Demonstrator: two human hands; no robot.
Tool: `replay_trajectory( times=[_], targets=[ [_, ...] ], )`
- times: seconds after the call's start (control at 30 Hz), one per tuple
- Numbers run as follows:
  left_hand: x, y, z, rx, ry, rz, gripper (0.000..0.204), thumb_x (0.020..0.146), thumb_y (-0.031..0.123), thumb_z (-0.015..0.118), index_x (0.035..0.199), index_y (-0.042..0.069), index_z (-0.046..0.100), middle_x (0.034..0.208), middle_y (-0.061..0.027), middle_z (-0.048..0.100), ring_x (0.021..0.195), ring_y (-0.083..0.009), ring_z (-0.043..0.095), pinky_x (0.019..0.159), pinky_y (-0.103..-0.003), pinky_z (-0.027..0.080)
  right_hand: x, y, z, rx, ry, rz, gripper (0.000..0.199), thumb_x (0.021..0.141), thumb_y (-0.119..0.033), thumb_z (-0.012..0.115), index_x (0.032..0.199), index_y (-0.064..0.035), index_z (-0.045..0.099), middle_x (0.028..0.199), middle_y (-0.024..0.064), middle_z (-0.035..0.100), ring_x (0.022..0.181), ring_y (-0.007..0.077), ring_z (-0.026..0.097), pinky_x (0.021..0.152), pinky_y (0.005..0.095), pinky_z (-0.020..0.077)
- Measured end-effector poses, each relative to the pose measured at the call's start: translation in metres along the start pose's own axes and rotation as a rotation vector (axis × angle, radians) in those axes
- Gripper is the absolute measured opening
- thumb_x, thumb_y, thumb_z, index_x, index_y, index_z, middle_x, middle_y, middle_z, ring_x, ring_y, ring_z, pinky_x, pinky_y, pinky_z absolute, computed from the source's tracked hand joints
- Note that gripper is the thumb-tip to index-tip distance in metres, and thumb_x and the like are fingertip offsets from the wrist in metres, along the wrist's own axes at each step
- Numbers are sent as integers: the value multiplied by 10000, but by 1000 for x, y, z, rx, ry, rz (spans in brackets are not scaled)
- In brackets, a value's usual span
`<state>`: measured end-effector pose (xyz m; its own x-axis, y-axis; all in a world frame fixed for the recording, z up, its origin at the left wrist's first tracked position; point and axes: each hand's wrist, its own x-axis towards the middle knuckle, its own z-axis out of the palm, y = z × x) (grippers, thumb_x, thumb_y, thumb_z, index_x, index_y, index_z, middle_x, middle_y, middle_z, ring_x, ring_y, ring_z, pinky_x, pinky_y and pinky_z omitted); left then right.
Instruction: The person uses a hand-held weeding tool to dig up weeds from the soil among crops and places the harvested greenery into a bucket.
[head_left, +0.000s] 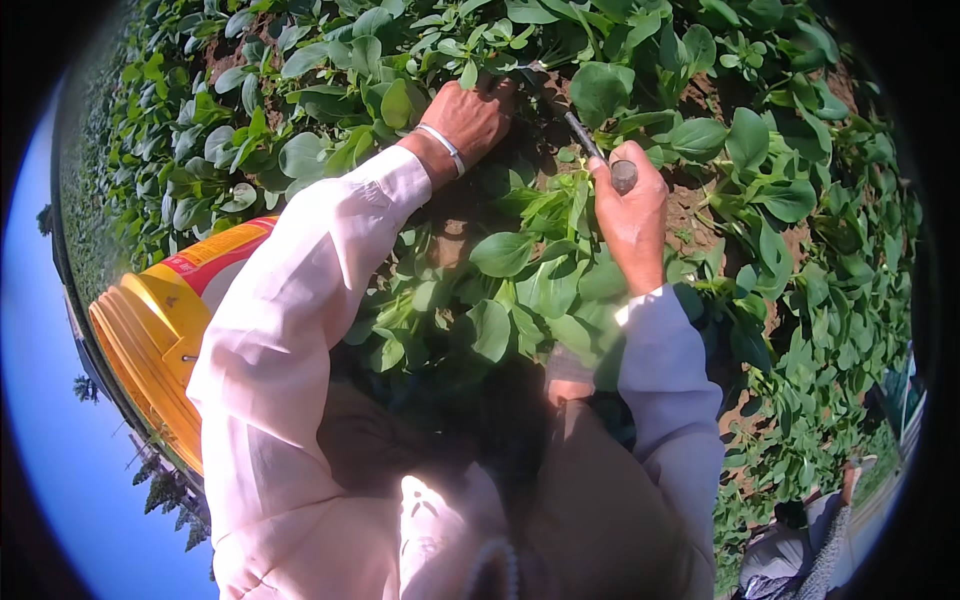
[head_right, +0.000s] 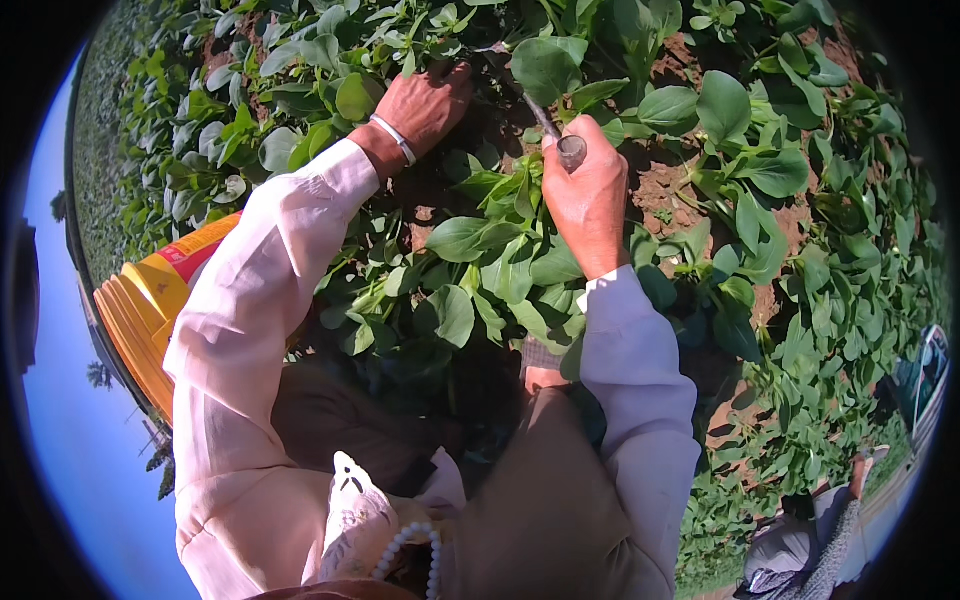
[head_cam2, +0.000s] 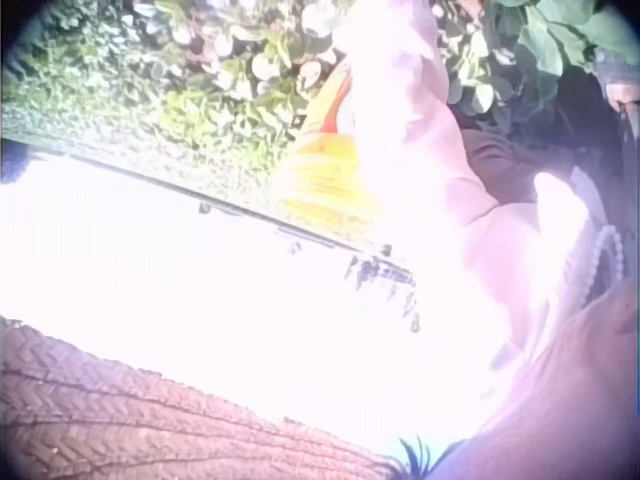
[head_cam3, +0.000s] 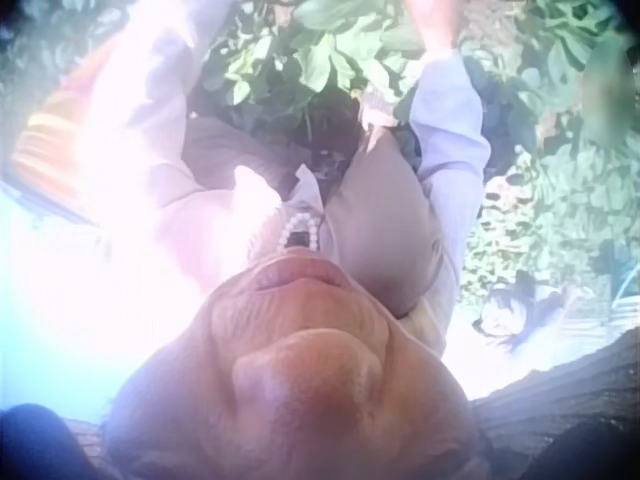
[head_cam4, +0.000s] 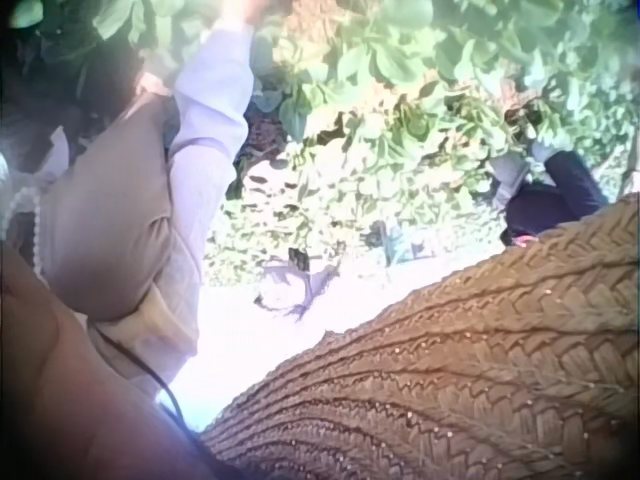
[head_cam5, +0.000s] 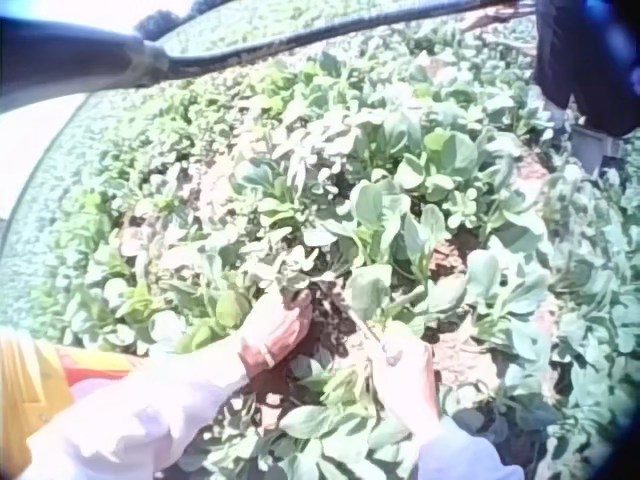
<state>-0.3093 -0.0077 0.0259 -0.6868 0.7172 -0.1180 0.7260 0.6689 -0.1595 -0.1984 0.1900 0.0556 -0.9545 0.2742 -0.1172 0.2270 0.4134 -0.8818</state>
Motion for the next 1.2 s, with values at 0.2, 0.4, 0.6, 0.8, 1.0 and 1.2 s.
replay_trajectory(
  times=[0.2, 0.4, 0.6, 0.8, 1.0, 1.2],
  targets=[
    [12, -10, 4, 22, 14, -7, 209, 884, 116, 484, 1069, 54, 560, 709, -110, 640, 632, -279, 651, 523, -385, 513, -5, 2, -1, -5, -31, 40, 193, 827, -76, 628, 775, -16, 452, 569, 150, 507, 500, 329, 477, 500, 383, 399],
    [29, -12, -6, 60, -177, -42, 167, 849, 153, 507, 814, 124, 667, 736, -92, 670, 702, -274, 675, 557, -384, 516, -8, -8, -5, -65, -74, 22, 166, 827, -76, 614, 805, -29, 457, 601, 190, 532, 609, 420, 551, 514, 433, 413],
    [11, -19, -6, -3, -138, 49, 167, 843, 158, 503, 908, 115, 651, 762, -96, 653, 670, -284, 655, 541, -397, 497, -17, -14, -10, -155, -174, 29, 132, 783, -66, 593, 864, -39, 493, 657, 219, 571, 687, 447, 569, 601, 512, 425],
    [8, -16, -27, -160, 196, 138, 260, 814, 111, 506, 1053, 105, 607, 1127, -73, 584, 832, -253, 642, 621, -370, 522, -7, -29, -18, -217, -175, -10, 116, 836, -82, 586, 813, -29, 485, 605, 192, 515, 573, 399, 513, 529, 410, 404],
    [50, -20, -5, 20, -121, -45, 124, 812, 93, 535, 927, 94, 581, 852, -119, 635, 825, -288, 644, 632, -415, 518, 0, -26, -9, -206, -197, 9, 125, 760, -49, 586, 841, -31, 493, 644, 208, 558, 693, 446, 564, 598, 500, 423],
    [54, -26, 20, -93, -82, -13, 104, 807, 116, 561, 900, 103, 605, 772, -99, 652, 765, -304, 663, 616, -452, 502, 2, -24, -12, -146, -176, 27, 127, 753, -46, 598, 828, -30, 496, 641, 204, 554, 677, 442, 560, 589, 480, 425]
  ],
)
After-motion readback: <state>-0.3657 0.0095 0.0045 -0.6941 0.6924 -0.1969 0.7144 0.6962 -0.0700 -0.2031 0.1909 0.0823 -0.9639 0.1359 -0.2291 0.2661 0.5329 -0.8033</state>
